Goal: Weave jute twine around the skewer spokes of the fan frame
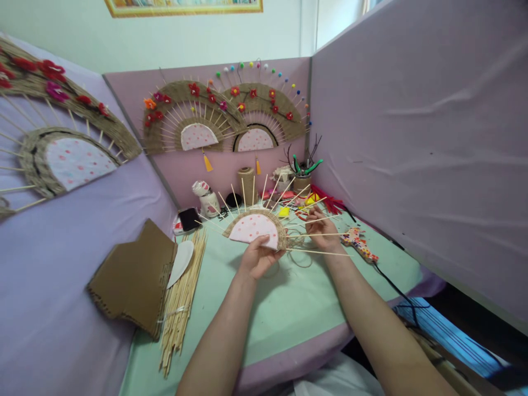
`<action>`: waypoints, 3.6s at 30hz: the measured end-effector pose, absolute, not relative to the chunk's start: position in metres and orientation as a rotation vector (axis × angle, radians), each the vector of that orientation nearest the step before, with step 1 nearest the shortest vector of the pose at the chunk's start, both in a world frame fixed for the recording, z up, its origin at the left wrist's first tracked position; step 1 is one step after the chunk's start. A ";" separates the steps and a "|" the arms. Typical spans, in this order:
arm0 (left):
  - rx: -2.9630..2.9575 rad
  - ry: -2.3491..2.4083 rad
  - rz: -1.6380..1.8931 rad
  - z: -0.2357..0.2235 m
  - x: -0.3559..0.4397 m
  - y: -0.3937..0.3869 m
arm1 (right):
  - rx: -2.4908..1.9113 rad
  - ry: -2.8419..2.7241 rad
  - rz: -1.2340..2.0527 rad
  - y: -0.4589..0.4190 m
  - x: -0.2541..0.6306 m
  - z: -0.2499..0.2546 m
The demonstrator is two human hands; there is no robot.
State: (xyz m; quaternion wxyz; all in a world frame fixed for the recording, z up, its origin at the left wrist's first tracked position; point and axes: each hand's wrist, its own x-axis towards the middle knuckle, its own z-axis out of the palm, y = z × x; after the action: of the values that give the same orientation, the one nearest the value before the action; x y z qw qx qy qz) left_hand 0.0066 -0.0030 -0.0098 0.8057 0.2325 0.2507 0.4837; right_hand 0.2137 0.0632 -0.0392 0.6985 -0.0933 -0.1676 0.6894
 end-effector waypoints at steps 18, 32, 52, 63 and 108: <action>0.466 0.682 1.035 -0.009 0.005 0.002 | -0.088 -0.461 1.379 0.051 0.239 -0.026; 0.517 0.617 0.937 -0.005 0.004 -0.003 | -0.270 -0.639 1.454 0.058 0.208 -0.033; 0.491 0.464 0.948 -0.018 0.019 -0.009 | -0.547 -0.857 1.378 0.042 0.167 -0.037; 0.550 0.450 0.898 -0.015 0.014 -0.011 | -0.443 -0.754 1.385 0.048 0.176 -0.036; 0.468 0.523 0.844 -0.015 -0.004 0.004 | -0.304 -0.428 1.315 0.067 0.230 -0.040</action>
State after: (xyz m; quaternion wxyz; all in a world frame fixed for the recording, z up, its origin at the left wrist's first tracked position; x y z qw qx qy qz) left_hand -0.0041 0.0042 -0.0154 0.8532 0.2225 0.2484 0.4011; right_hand 0.2299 0.0671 -0.0395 0.7596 -0.1397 -0.1966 0.6040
